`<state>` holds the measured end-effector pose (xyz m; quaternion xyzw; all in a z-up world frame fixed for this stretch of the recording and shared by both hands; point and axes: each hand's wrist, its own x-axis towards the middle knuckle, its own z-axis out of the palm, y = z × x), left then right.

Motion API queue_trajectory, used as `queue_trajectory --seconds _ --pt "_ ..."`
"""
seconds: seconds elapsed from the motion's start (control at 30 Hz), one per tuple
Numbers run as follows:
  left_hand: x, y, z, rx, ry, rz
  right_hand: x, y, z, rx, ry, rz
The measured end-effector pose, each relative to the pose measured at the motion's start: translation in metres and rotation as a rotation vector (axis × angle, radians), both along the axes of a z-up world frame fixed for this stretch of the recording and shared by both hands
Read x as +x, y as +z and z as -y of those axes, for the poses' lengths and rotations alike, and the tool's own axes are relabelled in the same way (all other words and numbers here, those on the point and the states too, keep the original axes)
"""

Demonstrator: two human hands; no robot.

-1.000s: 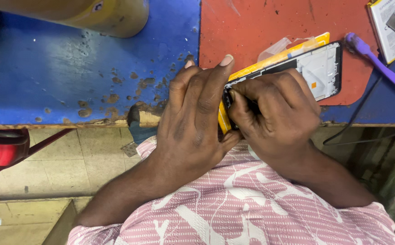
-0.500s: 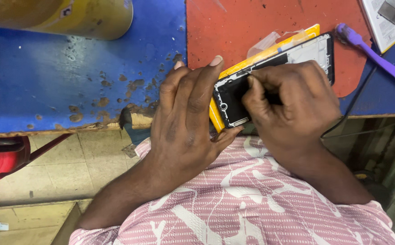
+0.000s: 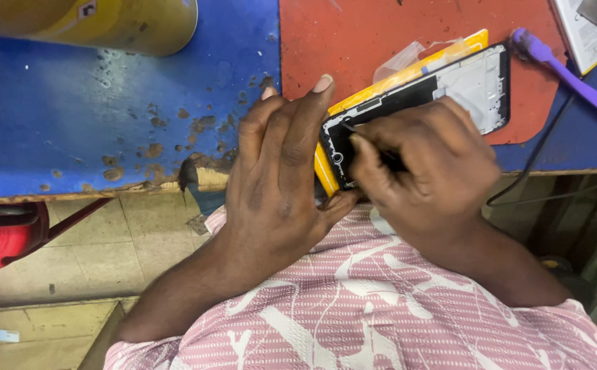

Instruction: The person disassembles a smartphone, removes the battery, and cleans the interior frame with a purple brush. They then handle a new display assembly and prepare it for installation.

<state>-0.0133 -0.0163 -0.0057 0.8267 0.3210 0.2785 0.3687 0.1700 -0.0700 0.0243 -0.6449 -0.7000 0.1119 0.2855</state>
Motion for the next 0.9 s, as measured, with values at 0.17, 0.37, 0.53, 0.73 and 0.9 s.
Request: queue_trajectory --seconds 0.17,0.37,0.53,0.73,0.9 --pt "-0.001 0.0 -0.001 0.014 -0.024 -0.011 -0.011 0.0 -0.009 0.03 0.013 0.014" --pt "-0.001 0.0 0.0 0.002 -0.012 -0.036 0.001 0.0 -0.002 0.025 -0.069 0.054" --pt "0.0 -0.001 0.0 0.017 -0.007 -0.014 0.01 -0.005 0.007 0.018 -0.142 0.043" --pt "0.001 0.002 -0.001 0.001 -0.003 -0.019 0.008 -0.003 0.005 0.01 -0.08 0.005" --pt "0.001 0.0 -0.001 0.021 0.008 0.001 0.004 -0.004 0.0 0.029 -0.016 0.013"
